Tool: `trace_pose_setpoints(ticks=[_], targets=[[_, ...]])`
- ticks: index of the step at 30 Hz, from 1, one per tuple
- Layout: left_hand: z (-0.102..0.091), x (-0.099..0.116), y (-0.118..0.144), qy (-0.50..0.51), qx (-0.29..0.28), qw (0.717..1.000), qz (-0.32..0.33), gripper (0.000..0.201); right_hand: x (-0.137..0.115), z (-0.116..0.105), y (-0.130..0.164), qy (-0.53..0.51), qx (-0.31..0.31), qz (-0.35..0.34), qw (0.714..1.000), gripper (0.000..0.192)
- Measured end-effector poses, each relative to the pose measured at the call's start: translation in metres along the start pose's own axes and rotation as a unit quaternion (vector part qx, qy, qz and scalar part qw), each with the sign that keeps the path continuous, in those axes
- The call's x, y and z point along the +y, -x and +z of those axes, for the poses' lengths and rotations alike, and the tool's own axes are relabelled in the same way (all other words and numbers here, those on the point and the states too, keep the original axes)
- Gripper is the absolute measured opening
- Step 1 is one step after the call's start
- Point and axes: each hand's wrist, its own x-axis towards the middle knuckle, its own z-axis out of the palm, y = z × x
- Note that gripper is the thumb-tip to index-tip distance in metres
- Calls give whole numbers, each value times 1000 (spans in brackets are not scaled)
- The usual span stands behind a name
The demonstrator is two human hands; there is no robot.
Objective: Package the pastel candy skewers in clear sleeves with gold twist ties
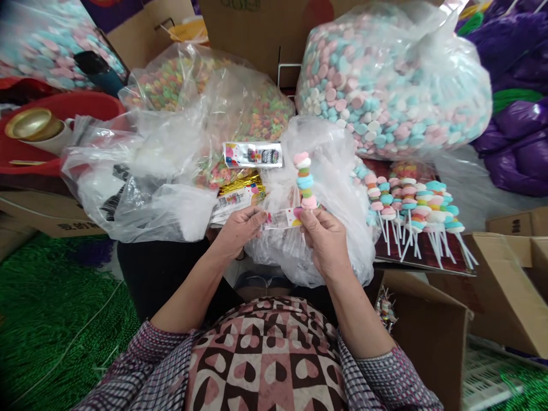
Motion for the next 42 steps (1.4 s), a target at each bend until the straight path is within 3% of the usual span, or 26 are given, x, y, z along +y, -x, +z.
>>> trace_pose_setpoints(ticks=[5,8,12,16,21,29,36,38,42], targets=[[2,-9,-4,39,16,999,11,44,1,5,1,2,12,-6,1000,42],[3,-7,-4,127,28,992,2,49,-2,2,1,30,-6,-24,999,38],[-2,-1,-4,244,48,969,-7,52,-14,-23,9,84,-36,-58,994,30],[-9,0,-2,276,30,961,-6,50,-23,-58,20,160,-61,-77,982,26],[-11,0,1,247,-7,969,-15,51,-36,-76,30,306,-91,-125,940,21],[-12,-5,1,175,-24,984,-20,53,-54,-88,27,412,-137,-203,878,31],[-21,-7,0,80,-50,995,-24,52,-62,-114,17,486,-178,-272,811,24],[-23,-6,0,50,-59,997,-28,54,-63,-118,14,493,-189,-267,806,24],[-26,-3,1,15,-87,996,-29,54,-62,-119,12,483,-176,-211,831,27]])
